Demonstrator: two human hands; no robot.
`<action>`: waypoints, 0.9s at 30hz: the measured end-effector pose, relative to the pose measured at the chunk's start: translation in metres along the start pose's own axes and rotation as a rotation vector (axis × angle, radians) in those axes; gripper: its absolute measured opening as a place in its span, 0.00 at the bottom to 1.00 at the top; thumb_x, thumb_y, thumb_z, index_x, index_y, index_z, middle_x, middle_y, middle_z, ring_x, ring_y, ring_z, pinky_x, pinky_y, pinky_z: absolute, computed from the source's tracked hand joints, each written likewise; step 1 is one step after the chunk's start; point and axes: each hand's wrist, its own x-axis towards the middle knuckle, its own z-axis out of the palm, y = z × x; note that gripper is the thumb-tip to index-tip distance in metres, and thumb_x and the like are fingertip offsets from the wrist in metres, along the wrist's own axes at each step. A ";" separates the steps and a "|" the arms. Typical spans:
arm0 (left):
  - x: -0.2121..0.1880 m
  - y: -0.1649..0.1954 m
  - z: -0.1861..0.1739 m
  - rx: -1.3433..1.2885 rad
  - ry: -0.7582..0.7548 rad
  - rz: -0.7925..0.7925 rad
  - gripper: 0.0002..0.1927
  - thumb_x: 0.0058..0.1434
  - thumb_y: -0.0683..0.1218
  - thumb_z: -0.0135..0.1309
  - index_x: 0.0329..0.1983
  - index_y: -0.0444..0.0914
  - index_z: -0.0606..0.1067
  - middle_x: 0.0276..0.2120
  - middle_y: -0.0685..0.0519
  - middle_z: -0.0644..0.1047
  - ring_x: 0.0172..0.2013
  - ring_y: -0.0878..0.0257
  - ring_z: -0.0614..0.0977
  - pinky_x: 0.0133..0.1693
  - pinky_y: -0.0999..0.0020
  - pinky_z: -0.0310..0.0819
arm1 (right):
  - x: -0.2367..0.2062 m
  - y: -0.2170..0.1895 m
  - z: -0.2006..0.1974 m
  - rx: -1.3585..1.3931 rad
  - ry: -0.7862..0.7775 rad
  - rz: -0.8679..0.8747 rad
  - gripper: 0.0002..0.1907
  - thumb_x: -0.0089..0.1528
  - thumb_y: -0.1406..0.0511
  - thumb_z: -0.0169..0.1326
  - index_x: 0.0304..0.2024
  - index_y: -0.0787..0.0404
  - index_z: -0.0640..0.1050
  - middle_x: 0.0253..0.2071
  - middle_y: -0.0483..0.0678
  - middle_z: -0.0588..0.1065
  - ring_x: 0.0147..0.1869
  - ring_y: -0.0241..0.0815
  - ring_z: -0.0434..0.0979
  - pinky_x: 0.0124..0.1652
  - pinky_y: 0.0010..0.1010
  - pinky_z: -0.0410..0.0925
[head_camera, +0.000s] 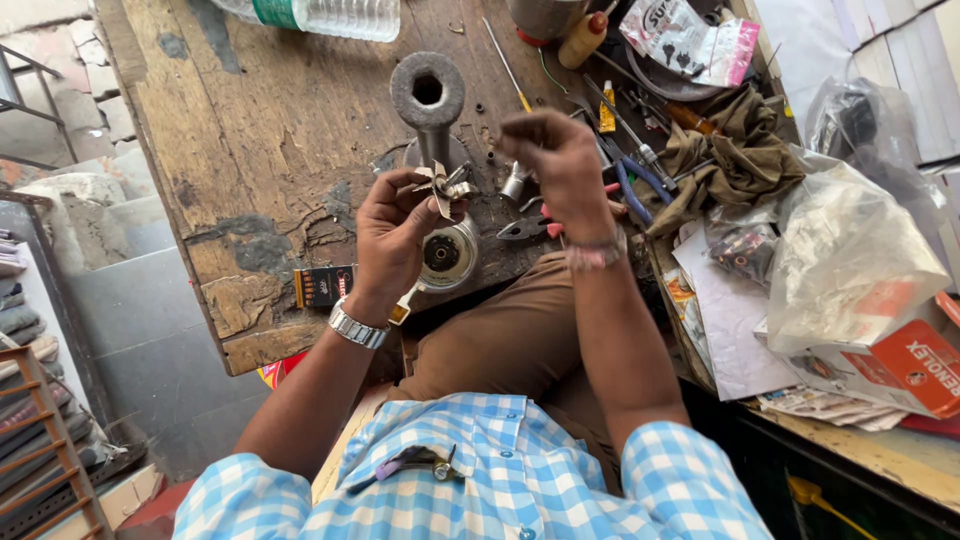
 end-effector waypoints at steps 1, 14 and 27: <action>0.000 0.000 0.001 0.015 -0.005 -0.005 0.15 0.70 0.37 0.57 0.58 0.32 0.71 0.48 0.43 0.81 0.47 0.54 0.85 0.50 0.57 0.85 | -0.015 -0.003 0.004 0.049 -0.002 -0.026 0.08 0.63 0.70 0.63 0.45 0.63 0.82 0.42 0.50 0.82 0.44 0.37 0.83 0.44 0.26 0.77; -0.002 0.010 0.002 0.164 -0.105 -0.077 0.15 0.69 0.38 0.56 0.58 0.31 0.72 0.45 0.45 0.82 0.44 0.59 0.85 0.49 0.64 0.84 | -0.049 -0.009 0.033 0.038 -0.053 -0.154 0.10 0.64 0.75 0.61 0.48 0.66 0.82 0.43 0.43 0.79 0.46 0.29 0.77 0.47 0.19 0.72; -0.004 0.010 0.002 0.322 -0.127 -0.097 0.15 0.69 0.37 0.57 0.58 0.32 0.73 0.44 0.50 0.81 0.44 0.68 0.83 0.48 0.71 0.83 | -0.062 -0.055 0.026 -0.473 -0.168 -0.351 0.12 0.61 0.73 0.66 0.48 0.63 0.83 0.43 0.45 0.78 0.47 0.34 0.77 0.46 0.23 0.71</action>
